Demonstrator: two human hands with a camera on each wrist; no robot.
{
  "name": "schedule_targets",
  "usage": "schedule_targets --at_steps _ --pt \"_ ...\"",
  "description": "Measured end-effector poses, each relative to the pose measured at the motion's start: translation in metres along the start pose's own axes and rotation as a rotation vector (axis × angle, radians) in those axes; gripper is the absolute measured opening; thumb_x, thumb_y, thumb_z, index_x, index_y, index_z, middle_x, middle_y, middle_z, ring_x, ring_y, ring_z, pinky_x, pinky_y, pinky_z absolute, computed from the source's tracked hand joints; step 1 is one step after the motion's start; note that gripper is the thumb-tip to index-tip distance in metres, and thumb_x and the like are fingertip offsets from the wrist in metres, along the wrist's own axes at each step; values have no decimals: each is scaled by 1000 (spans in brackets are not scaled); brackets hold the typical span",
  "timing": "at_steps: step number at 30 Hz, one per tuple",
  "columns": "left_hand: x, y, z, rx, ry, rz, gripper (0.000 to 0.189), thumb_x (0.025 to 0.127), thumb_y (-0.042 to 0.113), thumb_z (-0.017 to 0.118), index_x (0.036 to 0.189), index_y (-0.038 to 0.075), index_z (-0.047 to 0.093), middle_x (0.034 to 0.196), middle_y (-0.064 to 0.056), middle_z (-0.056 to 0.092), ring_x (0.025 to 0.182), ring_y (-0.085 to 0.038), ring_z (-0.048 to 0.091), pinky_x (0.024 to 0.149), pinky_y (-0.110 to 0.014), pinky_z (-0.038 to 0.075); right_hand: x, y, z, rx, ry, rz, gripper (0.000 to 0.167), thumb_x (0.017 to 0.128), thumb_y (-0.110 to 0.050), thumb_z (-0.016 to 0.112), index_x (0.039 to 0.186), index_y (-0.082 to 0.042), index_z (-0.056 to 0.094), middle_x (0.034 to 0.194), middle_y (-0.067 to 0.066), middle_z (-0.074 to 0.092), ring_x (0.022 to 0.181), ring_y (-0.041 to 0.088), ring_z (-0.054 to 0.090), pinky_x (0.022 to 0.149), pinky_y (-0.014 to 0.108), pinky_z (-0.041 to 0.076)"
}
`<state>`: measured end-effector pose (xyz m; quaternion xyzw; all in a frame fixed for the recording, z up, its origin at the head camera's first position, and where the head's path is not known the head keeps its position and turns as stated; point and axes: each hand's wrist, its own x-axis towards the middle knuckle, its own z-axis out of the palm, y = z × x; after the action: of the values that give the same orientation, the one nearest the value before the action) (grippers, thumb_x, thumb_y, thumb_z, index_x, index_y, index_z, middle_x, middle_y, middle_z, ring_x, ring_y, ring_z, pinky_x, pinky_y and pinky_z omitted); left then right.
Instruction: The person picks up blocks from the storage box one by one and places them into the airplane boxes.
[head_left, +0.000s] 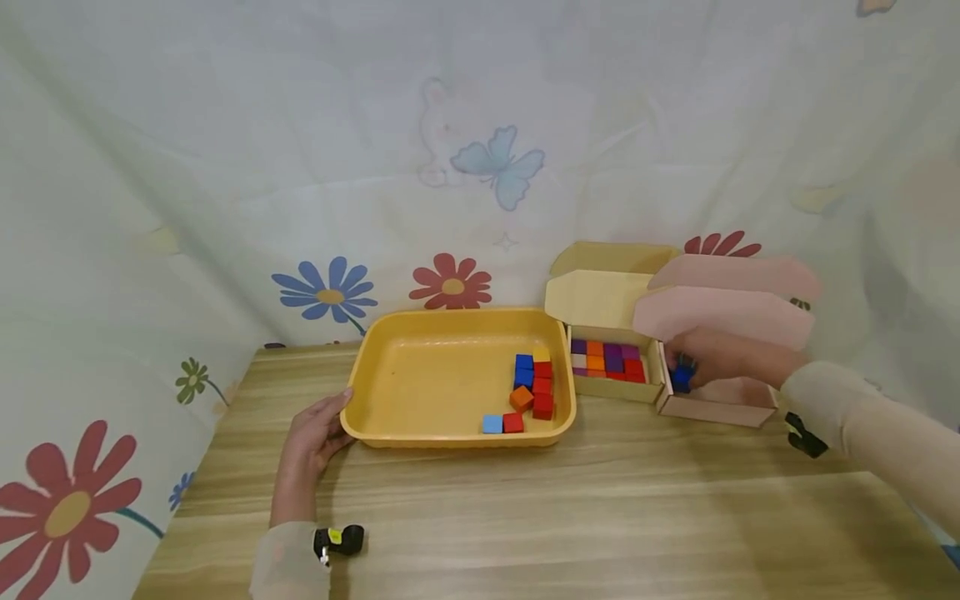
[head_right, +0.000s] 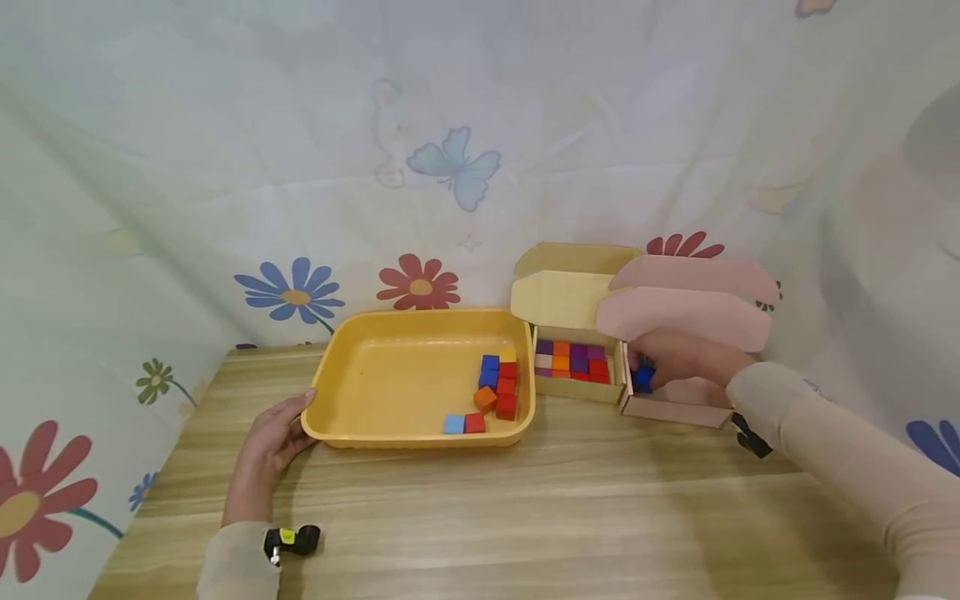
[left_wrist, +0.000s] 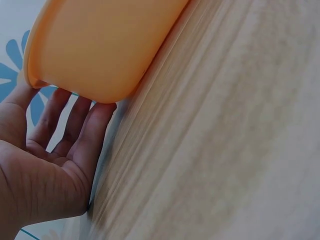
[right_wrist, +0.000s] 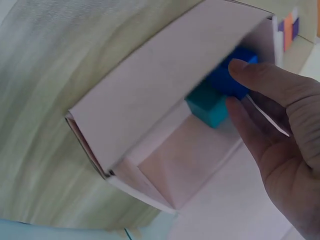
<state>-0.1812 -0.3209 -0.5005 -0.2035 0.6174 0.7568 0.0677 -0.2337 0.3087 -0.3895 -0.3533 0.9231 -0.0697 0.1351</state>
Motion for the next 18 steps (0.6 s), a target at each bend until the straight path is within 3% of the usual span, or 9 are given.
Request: schedule_targets --at_steps 2,6,13,18 --pt "0 0 0 4 -7 -5 39 89 38 80 115 11 74 96 1 76 90 -13 72 77 -34 60 -1 1 7 17 31 -5 38 70 -7 94 88 -13 60 84 -5 58 78 14 51 69 31 50" --pt "-4 0 0 11 -3 -23 63 89 38 80 135 1 61 100 0 76 92 -14 71 79 -35 60 -2 4 22 -68 109 -55 39 68 -10 95 86 -13 60 82 -6 55 75 11 48 67 30 48" --pt "-6 2 -2 -3 1 -26 53 88 37 81 128 4 68 100 -1 76 93 -14 72 79 -35 60 -1 6 33 -107 188 -89 37 67 -6 94 83 -13 61 81 -6 54 74 9 46 65 29 47" --pt "-4 2 -4 -4 13 -24 44 87 37 82 120 9 74 98 1 76 91 -13 72 78 -34 61 4 3 27 -72 147 -70 33 69 -7 92 81 -12 62 79 -5 56 73 10 49 65 31 47"
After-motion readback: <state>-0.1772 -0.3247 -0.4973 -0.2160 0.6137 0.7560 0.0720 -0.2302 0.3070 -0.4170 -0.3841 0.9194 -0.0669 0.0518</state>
